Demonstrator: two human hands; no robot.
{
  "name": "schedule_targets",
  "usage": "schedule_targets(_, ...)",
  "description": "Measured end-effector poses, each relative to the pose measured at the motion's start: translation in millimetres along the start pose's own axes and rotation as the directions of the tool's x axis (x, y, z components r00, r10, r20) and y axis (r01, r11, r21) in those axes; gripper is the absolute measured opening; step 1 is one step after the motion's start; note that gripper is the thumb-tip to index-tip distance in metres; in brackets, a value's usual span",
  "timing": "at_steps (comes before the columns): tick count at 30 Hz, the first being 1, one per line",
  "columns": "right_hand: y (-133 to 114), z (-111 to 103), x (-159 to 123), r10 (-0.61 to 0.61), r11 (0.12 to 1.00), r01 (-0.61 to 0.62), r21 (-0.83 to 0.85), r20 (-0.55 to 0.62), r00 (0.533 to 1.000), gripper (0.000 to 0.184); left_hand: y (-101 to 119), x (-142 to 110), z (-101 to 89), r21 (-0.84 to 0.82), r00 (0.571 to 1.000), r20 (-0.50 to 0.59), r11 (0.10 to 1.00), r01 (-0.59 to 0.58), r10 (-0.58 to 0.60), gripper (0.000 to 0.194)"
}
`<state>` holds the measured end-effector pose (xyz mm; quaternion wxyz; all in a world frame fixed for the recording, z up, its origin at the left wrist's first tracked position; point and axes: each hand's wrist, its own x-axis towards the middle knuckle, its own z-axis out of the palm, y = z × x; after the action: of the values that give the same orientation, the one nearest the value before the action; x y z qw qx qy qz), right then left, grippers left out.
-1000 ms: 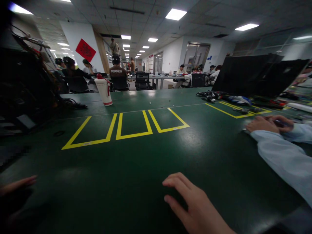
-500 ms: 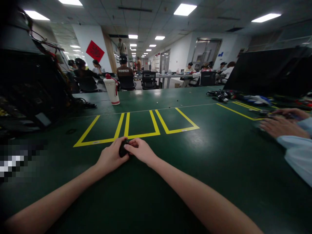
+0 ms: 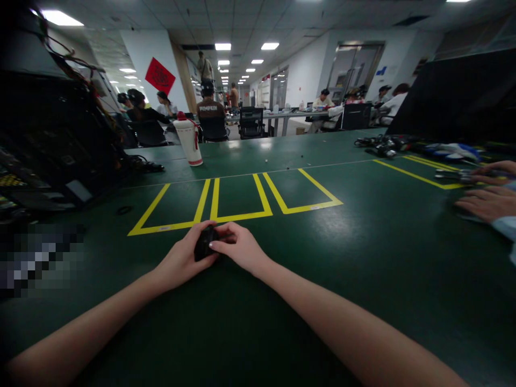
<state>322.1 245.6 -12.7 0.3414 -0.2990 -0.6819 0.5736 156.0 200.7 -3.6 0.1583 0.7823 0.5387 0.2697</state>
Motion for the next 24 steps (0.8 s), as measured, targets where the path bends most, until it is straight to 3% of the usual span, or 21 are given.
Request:
schedule_targets(10, 2, -1, -4, -0.067, 0.996, 0.068, -0.058, 0.018, 0.998, 0.033, -10, 2, -0.8, 0.029, 0.999, 0.046, 1.000, -0.004, 0.003, 0.073)
schedule_targets(18, -1, 2, -7, -0.078, 0.994, 0.080, -0.069, 0.025, 0.997, 0.032, -14, 1, -1.1, 0.150, 0.998, -0.008, 0.986, -0.068, 0.070, 0.061)
schedule_targets(24, -2, 4, -8, -0.126, 0.988, 0.125, -0.090, -0.006, 0.992, 0.023, -2, 0, -8.4, 0.044, 0.990, 0.059, 0.991, -0.129, 0.127, 0.054)
